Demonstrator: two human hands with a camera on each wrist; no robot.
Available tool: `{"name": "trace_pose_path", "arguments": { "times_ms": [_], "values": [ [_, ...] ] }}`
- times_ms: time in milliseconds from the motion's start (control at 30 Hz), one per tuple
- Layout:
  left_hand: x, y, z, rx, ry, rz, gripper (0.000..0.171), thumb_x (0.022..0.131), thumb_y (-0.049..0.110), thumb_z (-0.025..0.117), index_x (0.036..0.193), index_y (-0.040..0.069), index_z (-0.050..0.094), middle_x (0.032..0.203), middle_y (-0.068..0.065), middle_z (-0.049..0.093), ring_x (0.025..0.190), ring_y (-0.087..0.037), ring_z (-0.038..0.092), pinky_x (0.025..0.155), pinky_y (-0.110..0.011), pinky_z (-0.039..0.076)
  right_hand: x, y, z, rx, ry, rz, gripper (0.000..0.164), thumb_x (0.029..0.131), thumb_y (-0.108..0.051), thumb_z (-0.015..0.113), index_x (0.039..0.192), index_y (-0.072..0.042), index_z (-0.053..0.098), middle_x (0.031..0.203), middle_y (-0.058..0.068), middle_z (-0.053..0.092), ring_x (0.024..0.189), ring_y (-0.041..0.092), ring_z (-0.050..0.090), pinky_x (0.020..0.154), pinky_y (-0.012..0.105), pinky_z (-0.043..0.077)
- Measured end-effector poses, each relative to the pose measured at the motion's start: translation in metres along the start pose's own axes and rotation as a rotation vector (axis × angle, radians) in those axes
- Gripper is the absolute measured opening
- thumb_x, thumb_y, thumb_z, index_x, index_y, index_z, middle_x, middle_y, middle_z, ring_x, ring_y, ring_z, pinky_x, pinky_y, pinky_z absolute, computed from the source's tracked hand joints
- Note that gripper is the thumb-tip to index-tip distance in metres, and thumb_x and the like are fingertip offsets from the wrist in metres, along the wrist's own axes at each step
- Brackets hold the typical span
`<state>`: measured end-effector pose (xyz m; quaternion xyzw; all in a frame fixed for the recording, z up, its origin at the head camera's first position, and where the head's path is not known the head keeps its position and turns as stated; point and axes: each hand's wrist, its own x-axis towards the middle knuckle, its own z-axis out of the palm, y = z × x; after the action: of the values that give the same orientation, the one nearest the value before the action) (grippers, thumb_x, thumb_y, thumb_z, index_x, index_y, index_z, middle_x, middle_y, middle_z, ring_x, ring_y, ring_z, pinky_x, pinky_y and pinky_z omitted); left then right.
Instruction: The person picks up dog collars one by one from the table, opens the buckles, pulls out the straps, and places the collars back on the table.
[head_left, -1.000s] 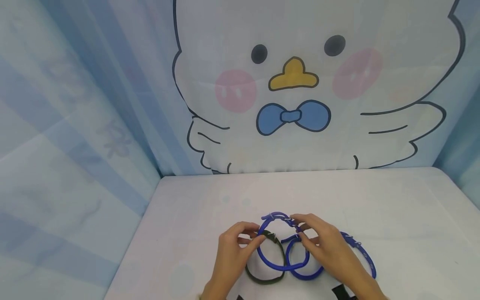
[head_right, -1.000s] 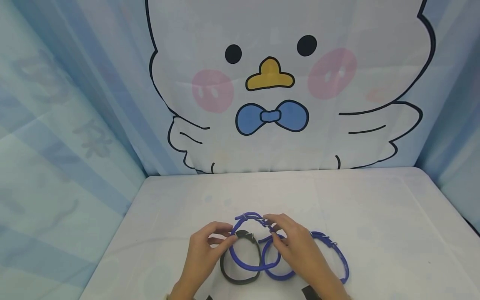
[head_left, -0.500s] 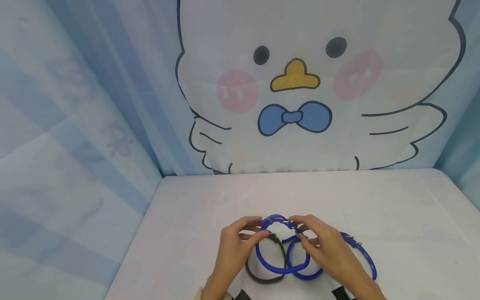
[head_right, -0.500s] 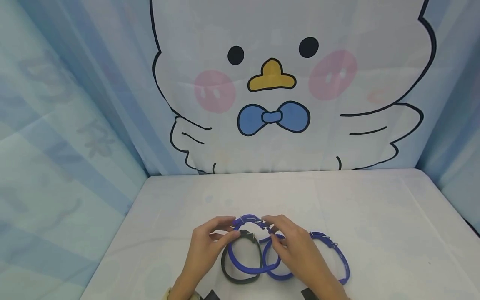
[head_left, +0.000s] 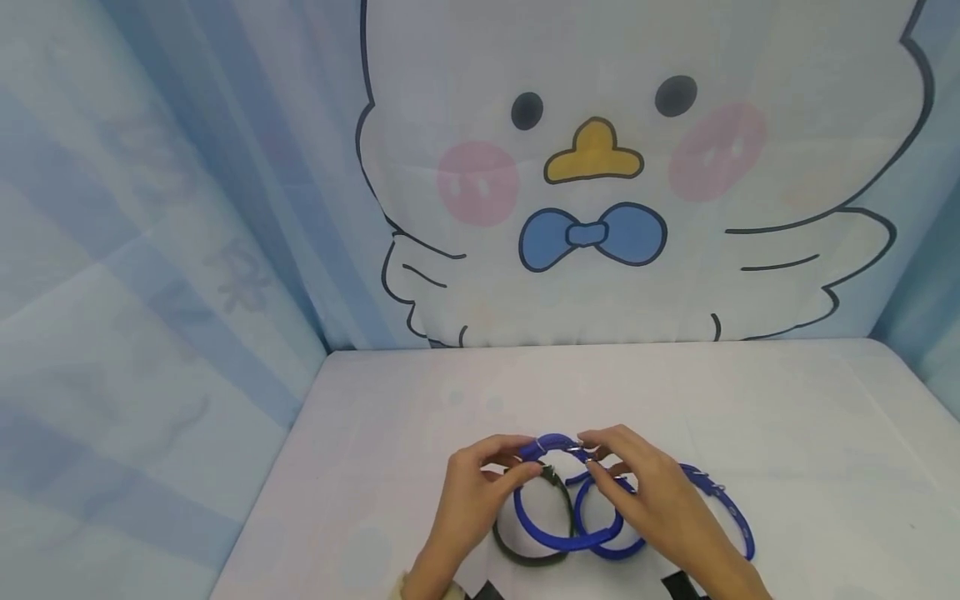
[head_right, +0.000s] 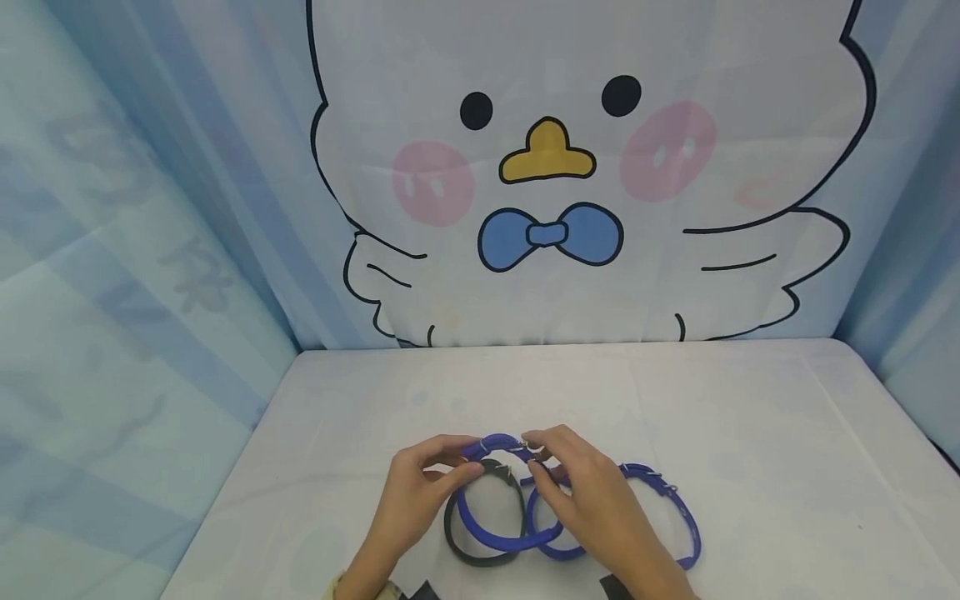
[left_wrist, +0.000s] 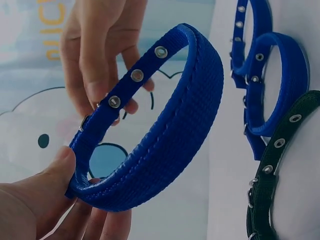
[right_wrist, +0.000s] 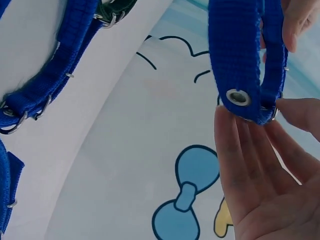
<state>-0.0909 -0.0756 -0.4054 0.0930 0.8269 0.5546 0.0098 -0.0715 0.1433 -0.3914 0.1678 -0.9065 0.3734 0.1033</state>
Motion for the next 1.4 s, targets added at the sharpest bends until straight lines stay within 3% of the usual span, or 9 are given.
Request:
{"name": "trace_pose_path", "arguments": {
  "times_ms": [233,433,833,1400],
  "values": [
    [-0.002,0.001,0.001,-0.008,-0.025,0.009,0.028,0.086,0.032,0.076,0.111,0.020,0.074,0.098,0.007,0.074,0.087,-0.006,0.066,0.070,-0.020,0.058,0.008,-0.006,0.005,-0.066,0.043,-0.026,0.027,0.094,-0.024,0.071,0.119,-0.018,0.067,0.111,-0.008,0.067,0.095,0.007,0.063,0.078,0.027,0.059],
    [-0.003,0.002,0.002,-0.009,-0.053,0.044,0.028,0.086,0.029,0.077,0.112,0.018,0.074,0.088,0.004,0.072,0.084,-0.007,0.065,0.069,-0.019,0.057,0.012,-0.012,0.006,-0.029,0.031,-0.050,0.018,0.092,-0.018,0.072,0.110,-0.021,0.072,0.102,-0.015,0.066,0.091,0.003,0.058,0.076,0.025,0.059],
    [-0.005,0.002,0.002,0.024,-0.082,0.155,0.032,0.087,0.019,0.075,0.119,0.021,0.072,0.097,0.004,0.072,0.084,-0.005,0.064,0.069,-0.019,0.058,0.012,-0.013,0.005,-0.032,0.046,-0.096,0.017,0.090,-0.013,0.073,0.104,-0.023,0.075,0.099,-0.016,0.066,0.086,0.000,0.057,0.068,0.017,0.055],
    [-0.005,0.003,0.003,0.030,-0.100,0.102,0.029,0.087,0.032,0.074,0.115,0.023,0.073,0.098,0.007,0.072,0.084,-0.004,0.063,0.070,-0.017,0.057,0.012,-0.010,0.002,-0.068,0.070,-0.098,0.018,0.088,-0.008,0.075,0.102,-0.020,0.078,0.095,-0.013,0.069,0.082,0.001,0.059,0.067,0.018,0.056]
  ]
}}
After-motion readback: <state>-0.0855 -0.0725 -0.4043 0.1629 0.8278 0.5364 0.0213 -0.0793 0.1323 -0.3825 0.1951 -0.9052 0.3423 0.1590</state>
